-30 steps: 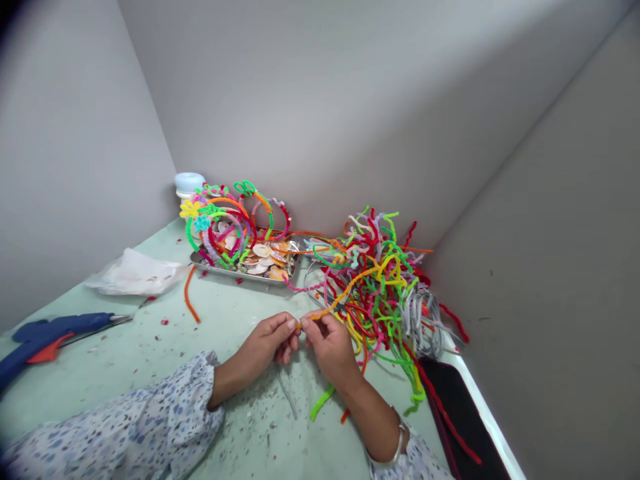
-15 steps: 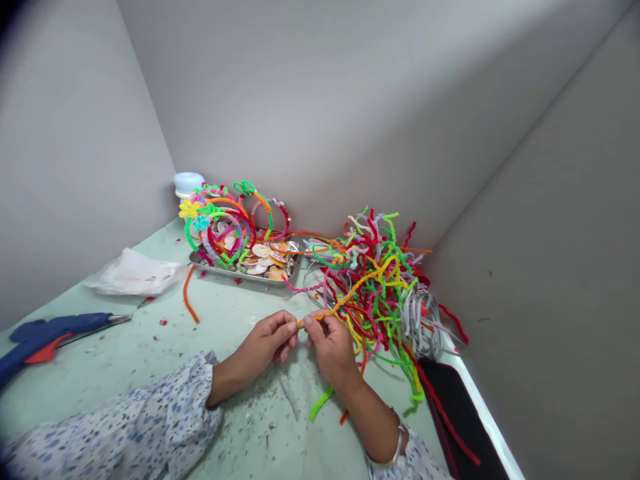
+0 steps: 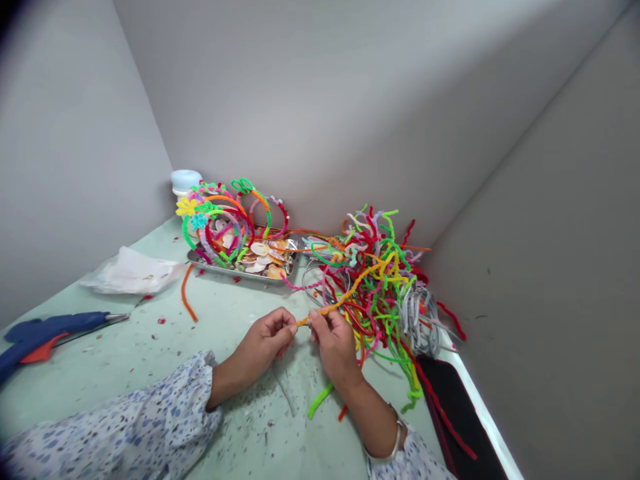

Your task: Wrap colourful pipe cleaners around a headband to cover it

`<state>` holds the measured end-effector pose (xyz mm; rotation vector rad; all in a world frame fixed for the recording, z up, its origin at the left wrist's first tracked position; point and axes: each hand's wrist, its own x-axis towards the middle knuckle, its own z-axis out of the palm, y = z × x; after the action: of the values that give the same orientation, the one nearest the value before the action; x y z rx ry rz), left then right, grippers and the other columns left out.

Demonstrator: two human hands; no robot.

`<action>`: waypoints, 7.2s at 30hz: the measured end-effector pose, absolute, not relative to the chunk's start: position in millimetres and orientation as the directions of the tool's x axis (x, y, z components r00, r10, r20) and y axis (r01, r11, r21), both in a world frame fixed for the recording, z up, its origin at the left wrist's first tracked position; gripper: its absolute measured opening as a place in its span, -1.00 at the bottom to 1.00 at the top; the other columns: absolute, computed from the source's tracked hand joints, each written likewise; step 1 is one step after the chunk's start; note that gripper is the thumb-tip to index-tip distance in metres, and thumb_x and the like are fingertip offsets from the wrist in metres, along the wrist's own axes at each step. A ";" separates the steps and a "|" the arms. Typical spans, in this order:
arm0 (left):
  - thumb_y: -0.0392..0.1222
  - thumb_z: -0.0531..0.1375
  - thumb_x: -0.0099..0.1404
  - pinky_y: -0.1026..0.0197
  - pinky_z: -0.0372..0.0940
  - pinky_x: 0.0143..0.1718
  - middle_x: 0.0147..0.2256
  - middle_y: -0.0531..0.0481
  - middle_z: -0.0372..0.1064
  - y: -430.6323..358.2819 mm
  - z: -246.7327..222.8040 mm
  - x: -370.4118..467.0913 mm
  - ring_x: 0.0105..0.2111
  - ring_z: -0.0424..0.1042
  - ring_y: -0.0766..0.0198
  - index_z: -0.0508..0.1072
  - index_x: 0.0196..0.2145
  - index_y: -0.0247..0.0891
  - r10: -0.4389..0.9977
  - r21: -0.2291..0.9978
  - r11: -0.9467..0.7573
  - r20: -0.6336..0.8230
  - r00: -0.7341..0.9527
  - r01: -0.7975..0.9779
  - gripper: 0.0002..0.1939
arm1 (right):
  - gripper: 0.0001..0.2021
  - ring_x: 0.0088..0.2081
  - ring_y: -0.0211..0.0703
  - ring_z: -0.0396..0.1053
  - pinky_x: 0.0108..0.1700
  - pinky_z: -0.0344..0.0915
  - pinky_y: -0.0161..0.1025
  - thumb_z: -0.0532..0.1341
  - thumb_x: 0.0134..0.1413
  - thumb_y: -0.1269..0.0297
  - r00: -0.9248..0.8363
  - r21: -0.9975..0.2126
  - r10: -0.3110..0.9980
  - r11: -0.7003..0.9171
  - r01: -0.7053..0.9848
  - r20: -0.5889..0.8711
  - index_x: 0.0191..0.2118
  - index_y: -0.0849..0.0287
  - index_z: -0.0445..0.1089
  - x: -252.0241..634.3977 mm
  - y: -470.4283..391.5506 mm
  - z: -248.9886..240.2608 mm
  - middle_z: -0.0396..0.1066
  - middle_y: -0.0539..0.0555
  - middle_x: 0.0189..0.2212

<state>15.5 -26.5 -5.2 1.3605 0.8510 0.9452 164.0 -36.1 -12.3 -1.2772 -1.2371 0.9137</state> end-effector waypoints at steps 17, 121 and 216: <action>-0.14 0.06 0.19 0.40 -0.03 -0.67 -0.62 0.16 0.14 -24.3 -4.8 15.9 -0.69 0.06 0.48 0.23 -0.44 -0.27 0.907 0.996 0.043 -0.007 0.420 -0.075 -0.86 | -0.82 -0.59 -0.33 0.16 -0.51 0.13 -0.36 0.15 0.06 0.19 -0.052 -0.974 0.984 0.177 0.144 0.171 -0.43 0.20 0.33 162.4 -35.3 -6.8 0.22 -0.08 -0.64; -0.13 -0.01 0.28 0.34 0.11 -0.41 -0.39 0.04 0.33 -32.7 11.5 10.8 -0.44 0.23 0.38 0.36 -0.33 -0.30 0.852 0.974 -0.223 0.172 0.495 0.045 -0.77 | -0.78 -0.59 -0.34 0.12 -0.50 0.07 -0.35 0.15 0.07 0.14 -0.024 -0.993 0.997 0.071 -0.093 0.073 -0.44 0.18 0.34 164.5 -32.0 -13.6 0.22 -0.08 -0.63; 0.02 0.02 0.22 0.36 0.07 -0.61 -0.47 -0.04 0.35 -16.7 9.1 8.5 -0.61 0.28 0.42 0.38 -0.32 -0.37 0.803 0.953 0.247 -0.100 0.588 -0.175 -0.64 | -0.78 -0.61 -0.31 0.11 -0.51 0.04 -0.34 0.15 0.05 0.11 0.080 -0.991 0.991 0.109 -0.075 0.103 -0.35 0.17 0.37 166.4 -32.7 -9.4 0.20 -0.10 -0.68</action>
<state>8.5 -16.7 9.1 1.1316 0.6736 0.7401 166.4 -32.7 -9.4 -1.1082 -1.1443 1.1125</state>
